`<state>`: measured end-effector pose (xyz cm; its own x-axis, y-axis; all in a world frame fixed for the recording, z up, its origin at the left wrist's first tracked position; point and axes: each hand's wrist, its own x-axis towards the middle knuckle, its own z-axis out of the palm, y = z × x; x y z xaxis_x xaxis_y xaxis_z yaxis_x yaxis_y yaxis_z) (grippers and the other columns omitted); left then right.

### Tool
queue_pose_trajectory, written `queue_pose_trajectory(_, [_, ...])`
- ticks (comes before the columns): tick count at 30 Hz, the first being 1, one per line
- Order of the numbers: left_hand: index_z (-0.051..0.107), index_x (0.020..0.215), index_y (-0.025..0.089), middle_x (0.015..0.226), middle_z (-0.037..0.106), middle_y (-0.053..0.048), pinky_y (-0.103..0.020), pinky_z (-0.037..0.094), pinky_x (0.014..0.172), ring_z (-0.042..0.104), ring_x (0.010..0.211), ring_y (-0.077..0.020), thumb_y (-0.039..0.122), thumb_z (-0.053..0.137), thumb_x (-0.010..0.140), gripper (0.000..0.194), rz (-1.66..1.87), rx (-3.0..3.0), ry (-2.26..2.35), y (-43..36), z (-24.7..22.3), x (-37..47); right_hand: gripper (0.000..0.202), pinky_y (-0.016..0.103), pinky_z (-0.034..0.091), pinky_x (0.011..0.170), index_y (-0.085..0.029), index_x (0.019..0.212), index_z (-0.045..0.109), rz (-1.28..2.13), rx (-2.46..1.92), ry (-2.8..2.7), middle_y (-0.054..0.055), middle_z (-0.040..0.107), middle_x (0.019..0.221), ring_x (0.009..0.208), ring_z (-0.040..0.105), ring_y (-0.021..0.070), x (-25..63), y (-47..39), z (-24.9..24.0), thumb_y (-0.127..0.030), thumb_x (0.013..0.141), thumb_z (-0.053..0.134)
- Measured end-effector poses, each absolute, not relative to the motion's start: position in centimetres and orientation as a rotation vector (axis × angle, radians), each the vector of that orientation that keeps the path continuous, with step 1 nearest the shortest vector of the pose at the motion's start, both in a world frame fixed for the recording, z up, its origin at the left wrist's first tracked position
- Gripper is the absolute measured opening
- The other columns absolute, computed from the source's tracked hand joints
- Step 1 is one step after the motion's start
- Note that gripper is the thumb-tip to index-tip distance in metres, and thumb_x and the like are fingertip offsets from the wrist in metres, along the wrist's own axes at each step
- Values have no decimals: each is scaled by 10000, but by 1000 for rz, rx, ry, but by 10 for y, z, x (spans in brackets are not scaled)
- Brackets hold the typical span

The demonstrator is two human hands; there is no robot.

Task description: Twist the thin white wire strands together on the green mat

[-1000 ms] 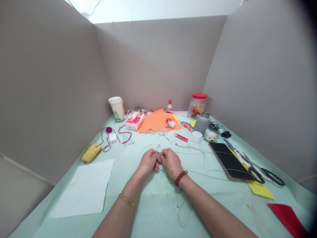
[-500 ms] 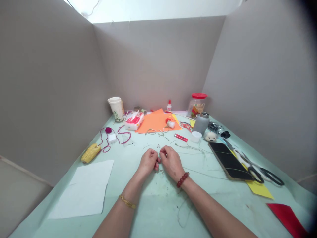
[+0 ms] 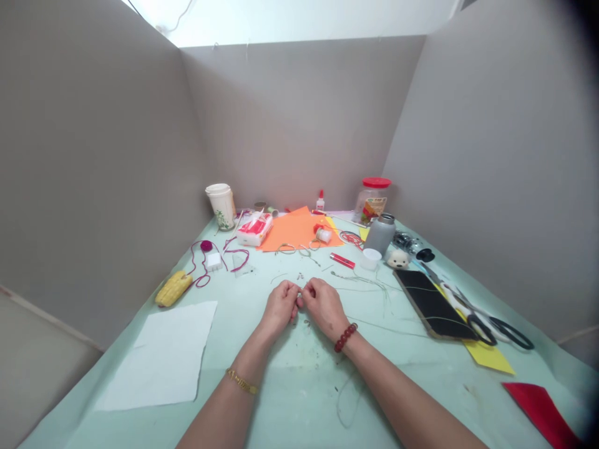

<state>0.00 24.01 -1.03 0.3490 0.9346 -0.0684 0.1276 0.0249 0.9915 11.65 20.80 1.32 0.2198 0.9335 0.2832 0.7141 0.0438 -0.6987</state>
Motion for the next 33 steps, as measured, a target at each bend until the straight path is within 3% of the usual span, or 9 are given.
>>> queue_pose_trajectory(2, [475, 761, 169, 538, 499, 46, -174, 265, 384, 329, 352, -42, 408, 401, 809, 255, 864, 1412, 1103, 240, -11, 1, 120, 234, 321, 572, -178, 594, 451, 482, -1627, -1493, -3, 516, 628, 582, 441, 106, 119, 206, 18, -182, 714, 456])
queue_pose_trajectory(7, [475, 682, 172, 561, 474, 39, -185, 308, 496, 395, 493, -68, 358, 403, 807, 235, 933, 1574, 1183, 241, -14, 3, 98, 206, 299, 439, -177, 699, 478, 1301, -1348, -1206, -35, 475, 559, 438, 386, 70, 129, 202, 26, -271, 726, 468])
queue_pose_trajectory(11, [502, 739, 185, 575, 485, 39, -198, 306, 512, 407, 521, -84, 349, 380, 815, 218, 903, 1616, 1231, 241, -16, 5, 155, 175, 243, 381, -173, 702, 467, 1552, -1165, -1107, -44, 459, 586, 419, 325, 38, 142, 194, 35, -317, 708, 522])
queue_pose_trajectory(14, [514, 765, 188, 576, 493, 38, -199, 301, 513, 412, 525, -87, 336, 383, 813, 203, 894, 1622, 1258, 240, -15, 5, 170, 176, 152, 351, -178, 701, 474, 1691, -1311, -1267, -67, 394, 538, 393, 238, 31, 162, 180, 52, -330, 700, 549])
queue_pose_trajectory(20, [532, 780, 183, 599, 523, 28, -198, 289, 498, 402, 505, -86, 326, 378, 815, 213, 859, 1605, 1267, 237, -11, 5, 183, 203, 213, 407, -155, 600, 531, 1144, -2011, -1678, -20, 482, 537, 429, 317, 43, 250, 138, 88, -308, 696, 560])
queue_pose_trajectory(24, [530, 768, 184, 601, 533, 26, -196, 288, 507, 413, 509, -90, 315, 385, 810, 200, 862, 1603, 1284, 234, -8, 5, 250, 262, 255, 479, -168, 568, 551, 736, -2409, -1584, 34, 536, 564, 446, 371, 62, 322, 115, 97, -341, 746, 522])
queue_pose_trajectory(27, [527, 757, 188, 604, 540, 27, -197, 299, 529, 426, 525, -96, 326, 384, 814, 207, 892, 1645, 1266, 230, -6, 4, 181, 322, 256, 531, -167, 605, 617, 288, -2784, -1362, 136, 603, 709, 554, 502, 109, 339, 109, 102, -319, 703, 605])
queue_pose_trajectory(30, [523, 752, 189, 608, 545, 27, -201, 309, 551, 440, 545, -101, 321, 380, 818, 205, 903, 1676, 1265, 226, -5, 3, 182, 339, 293, 567, -178, 824, 660, -92, -2575, -1401, 180, 605, 918, 681, 564, 183, 300, 118, 99, -307, 703, 615])
queue_pose_trajectory(33, [513, 756, 193, 606, 541, 31, -203, 315, 557, 444, 547, -102, 338, 369, 826, 217, 901, 1673, 1285, 223, -4, 3, 147, 303, 377, 684, -180, 781, 628, 71, -2008, -1668, 93, 623, 872, 762, 565, 171, 228, 141, 82, -193, 767, 483])
